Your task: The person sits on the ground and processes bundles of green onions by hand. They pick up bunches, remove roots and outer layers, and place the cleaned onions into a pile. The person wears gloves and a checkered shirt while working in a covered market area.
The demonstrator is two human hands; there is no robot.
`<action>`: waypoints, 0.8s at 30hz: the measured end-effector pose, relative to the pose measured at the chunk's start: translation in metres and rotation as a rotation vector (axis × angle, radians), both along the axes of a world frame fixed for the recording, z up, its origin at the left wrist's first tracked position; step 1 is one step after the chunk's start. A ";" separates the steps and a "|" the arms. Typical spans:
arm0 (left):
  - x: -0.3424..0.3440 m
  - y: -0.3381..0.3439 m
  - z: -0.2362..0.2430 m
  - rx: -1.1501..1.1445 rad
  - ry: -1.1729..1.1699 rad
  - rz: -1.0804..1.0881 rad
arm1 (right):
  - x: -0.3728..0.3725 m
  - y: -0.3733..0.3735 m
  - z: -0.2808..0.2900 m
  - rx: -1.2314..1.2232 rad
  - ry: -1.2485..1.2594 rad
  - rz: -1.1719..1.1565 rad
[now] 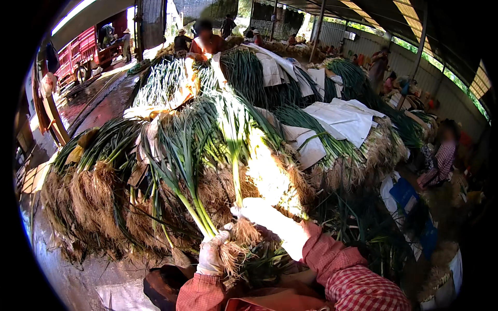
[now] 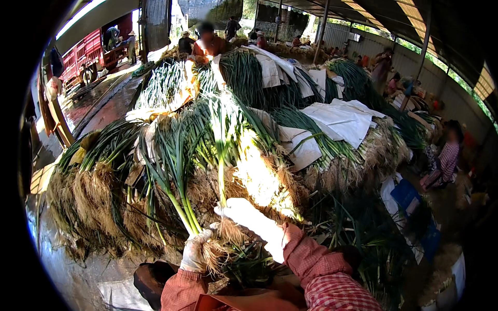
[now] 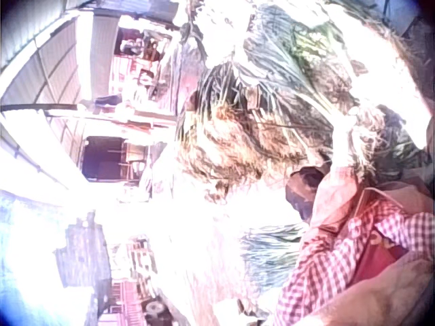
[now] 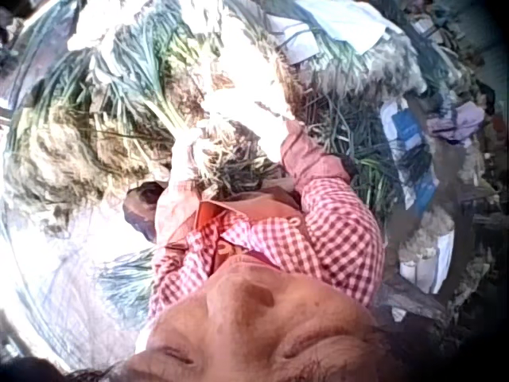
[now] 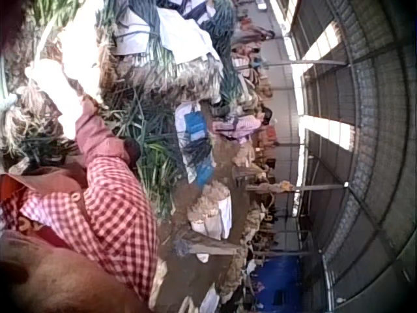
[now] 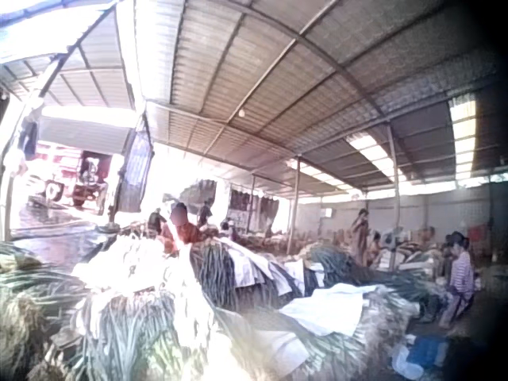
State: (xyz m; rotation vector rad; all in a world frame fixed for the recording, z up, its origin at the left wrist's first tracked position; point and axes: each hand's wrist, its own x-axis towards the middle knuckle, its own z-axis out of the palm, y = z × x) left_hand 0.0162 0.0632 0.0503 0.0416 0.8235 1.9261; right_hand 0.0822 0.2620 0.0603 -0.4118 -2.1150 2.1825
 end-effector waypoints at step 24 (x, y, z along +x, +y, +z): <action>0.017 -0.030 -0.022 -0.131 0.010 0.069 | 0.081 -0.069 -0.168 0.380 -0.424 0.189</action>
